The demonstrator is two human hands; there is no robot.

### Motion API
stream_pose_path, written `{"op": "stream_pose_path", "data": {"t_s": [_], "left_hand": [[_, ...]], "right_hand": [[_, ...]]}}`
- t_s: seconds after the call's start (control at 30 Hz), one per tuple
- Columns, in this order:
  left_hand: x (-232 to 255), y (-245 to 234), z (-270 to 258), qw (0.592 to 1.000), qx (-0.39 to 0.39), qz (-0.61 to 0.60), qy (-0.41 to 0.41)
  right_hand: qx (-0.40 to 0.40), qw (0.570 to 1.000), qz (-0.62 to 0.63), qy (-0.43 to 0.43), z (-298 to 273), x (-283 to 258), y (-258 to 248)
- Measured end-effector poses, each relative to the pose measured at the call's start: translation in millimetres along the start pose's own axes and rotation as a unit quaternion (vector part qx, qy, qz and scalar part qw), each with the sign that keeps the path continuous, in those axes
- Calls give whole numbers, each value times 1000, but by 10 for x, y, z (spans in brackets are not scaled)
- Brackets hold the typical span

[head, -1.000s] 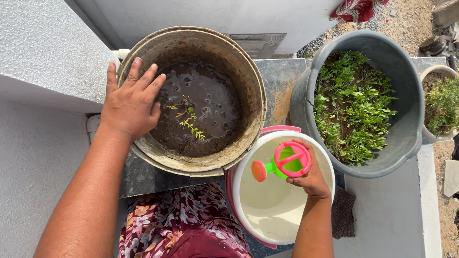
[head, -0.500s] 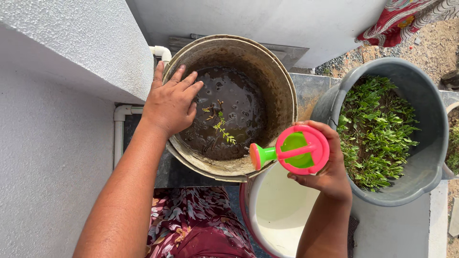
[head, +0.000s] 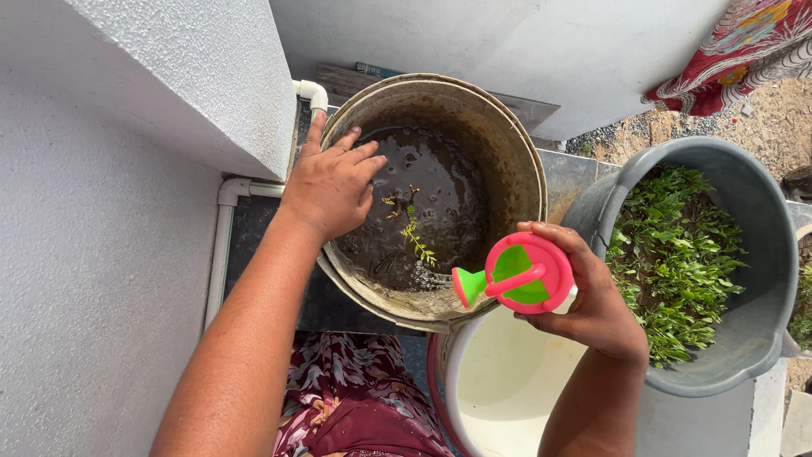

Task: The person fills a small watering can from a bucket of water and pours it onto plants in various containers.

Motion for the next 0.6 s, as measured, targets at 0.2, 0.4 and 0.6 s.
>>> {"op": "stream_pose_path", "data": {"t_s": [0.2,0.4,0.6], "left_hand": [[-1,-1,-1,1000,10,-13,4],[2,-21,-3,1000,8,-11,5],[17,-28,-2,1000,3,-7,-4]], "right_hand": [[37,998,-37,40,2,78,-233],[89,989,-111,34,220,44,-400],[147,970,-195,-2,625,-14,-402]]}}
Point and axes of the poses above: each hand's wrist, its own z-axis towards the middle knuckle, its own y-axis out of the palm, x = y × z, the point moved 4 cm from there along z, towards the middle knuckle, and after that the axes turned 10 degrees about -z, right-handed, at the moved point
